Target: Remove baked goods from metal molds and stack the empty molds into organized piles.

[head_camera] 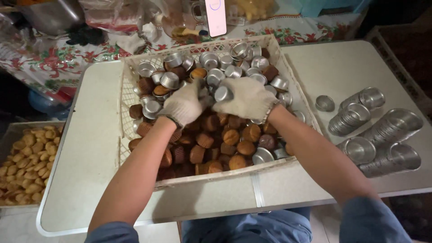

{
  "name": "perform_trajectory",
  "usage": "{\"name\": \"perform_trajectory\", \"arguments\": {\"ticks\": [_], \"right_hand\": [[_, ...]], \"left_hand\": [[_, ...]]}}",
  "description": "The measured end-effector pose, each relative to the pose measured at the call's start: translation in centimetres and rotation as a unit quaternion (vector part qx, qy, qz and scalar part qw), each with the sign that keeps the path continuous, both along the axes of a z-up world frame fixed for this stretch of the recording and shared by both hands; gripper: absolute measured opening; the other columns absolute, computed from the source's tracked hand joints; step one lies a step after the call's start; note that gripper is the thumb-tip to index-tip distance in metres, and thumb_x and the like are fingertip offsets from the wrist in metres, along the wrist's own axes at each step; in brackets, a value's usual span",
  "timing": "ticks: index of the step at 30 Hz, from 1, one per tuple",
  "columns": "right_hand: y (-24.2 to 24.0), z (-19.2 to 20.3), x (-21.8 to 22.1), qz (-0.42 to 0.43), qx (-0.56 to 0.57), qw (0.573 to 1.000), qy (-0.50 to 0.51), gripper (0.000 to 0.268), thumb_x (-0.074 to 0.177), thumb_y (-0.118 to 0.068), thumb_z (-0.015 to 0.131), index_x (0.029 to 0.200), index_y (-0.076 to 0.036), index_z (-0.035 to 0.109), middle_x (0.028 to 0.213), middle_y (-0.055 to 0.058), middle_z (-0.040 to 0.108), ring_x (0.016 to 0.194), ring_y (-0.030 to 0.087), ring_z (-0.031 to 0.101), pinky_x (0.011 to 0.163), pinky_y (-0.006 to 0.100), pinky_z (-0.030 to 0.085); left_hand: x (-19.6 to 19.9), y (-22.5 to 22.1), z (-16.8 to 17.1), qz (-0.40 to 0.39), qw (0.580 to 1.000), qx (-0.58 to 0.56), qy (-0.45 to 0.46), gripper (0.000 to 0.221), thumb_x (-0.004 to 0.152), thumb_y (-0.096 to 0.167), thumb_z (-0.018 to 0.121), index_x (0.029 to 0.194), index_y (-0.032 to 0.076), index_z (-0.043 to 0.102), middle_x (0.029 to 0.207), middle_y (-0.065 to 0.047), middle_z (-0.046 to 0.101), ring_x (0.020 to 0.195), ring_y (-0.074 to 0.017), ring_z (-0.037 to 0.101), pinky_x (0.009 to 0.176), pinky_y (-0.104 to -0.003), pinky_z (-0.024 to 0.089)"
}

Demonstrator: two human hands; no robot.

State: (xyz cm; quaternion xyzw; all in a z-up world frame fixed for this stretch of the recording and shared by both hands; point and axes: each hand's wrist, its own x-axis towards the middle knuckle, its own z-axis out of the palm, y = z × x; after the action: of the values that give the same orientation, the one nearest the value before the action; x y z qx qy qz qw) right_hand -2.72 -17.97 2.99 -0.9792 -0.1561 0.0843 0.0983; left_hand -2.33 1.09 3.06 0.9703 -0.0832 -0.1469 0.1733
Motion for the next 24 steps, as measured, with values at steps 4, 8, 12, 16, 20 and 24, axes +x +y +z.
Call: {"name": "perform_trajectory", "arguments": {"ticks": [4,8,12,16,20,24], "right_hand": [[-0.3,0.8,-0.2,-0.033,0.356,0.932,-0.065,0.06,0.075,-0.049,0.082,0.125,-0.019,0.07,0.114,0.015,0.073,0.115,0.033,0.068,0.1,0.045,0.053],[-2.3,-0.1,1.1,-0.071,0.422,0.891,-0.151,0.052,0.082,-0.049,0.082,0.124,-0.019,0.069,0.111,0.009,0.072,0.11,0.028,0.069,0.099,0.04,0.053],[-1.4,1.5,1.2,-0.02,0.268,0.868,-0.417,0.055,0.083,-0.059,0.067,0.107,-0.01,0.076,0.091,0.007,0.08,0.081,0.023,0.078,0.062,0.038,0.066],[-1.0,0.2,0.7,-0.046,0.4,0.894,-0.197,0.046,0.088,-0.043,0.07,0.122,-0.012,0.07,0.11,0.017,0.075,0.108,0.04,0.07,0.094,0.052,0.055],[-1.8,-0.5,1.3,-0.06,0.379,0.866,-0.32,0.043,0.096,-0.039,0.06,0.129,-0.012,0.058,0.103,0.024,0.072,0.101,0.048,0.069,0.085,0.06,0.057],[-0.8,-1.6,0.7,0.085,0.424,0.849,-0.304,0.048,0.09,-0.036,0.069,0.128,-0.008,0.06,0.098,0.028,0.071,0.095,0.051,0.07,0.079,0.06,0.058]], "left_hand": [[0.0,0.7,1.4,0.081,0.989,-0.126,-0.019,0.049,0.097,0.053,0.053,0.135,0.024,0.048,0.134,-0.012,0.065,0.129,-0.0343,0.06,0.109,-0.052,0.047],[-0.7,1.2,3.4,0.159,0.959,-0.233,-0.018,0.062,0.081,0.057,0.071,0.133,0.031,0.051,0.132,-0.004,0.066,0.127,-0.0335,0.061,0.109,-0.046,0.047],[-0.4,0.2,4.2,0.093,0.928,-0.359,-0.022,0.068,0.076,0.001,0.066,0.14,0.011,0.046,0.138,-0.011,0.062,0.127,-0.0297,0.06,0.109,-0.046,0.051],[-1.7,-0.4,4.5,0.079,0.936,-0.33,-0.093,0.066,0.073,0.041,0.083,0.129,0.016,0.059,0.124,-0.017,0.067,0.123,-0.0391,0.062,0.107,-0.049,0.047],[-2.0,-0.9,4.4,0.042,0.953,-0.268,-0.132,0.063,0.071,0.024,0.083,0.128,0.011,0.06,0.126,-0.018,0.068,0.123,-0.0389,0.062,0.105,-0.049,0.052],[-2.7,-2.7,3.1,0.022,0.937,-0.312,-0.154,0.059,0.072,0.02,0.082,0.126,0.006,0.062,0.122,-0.022,0.067,0.119,-0.0442,0.063,0.103,-0.053,0.054]]}}
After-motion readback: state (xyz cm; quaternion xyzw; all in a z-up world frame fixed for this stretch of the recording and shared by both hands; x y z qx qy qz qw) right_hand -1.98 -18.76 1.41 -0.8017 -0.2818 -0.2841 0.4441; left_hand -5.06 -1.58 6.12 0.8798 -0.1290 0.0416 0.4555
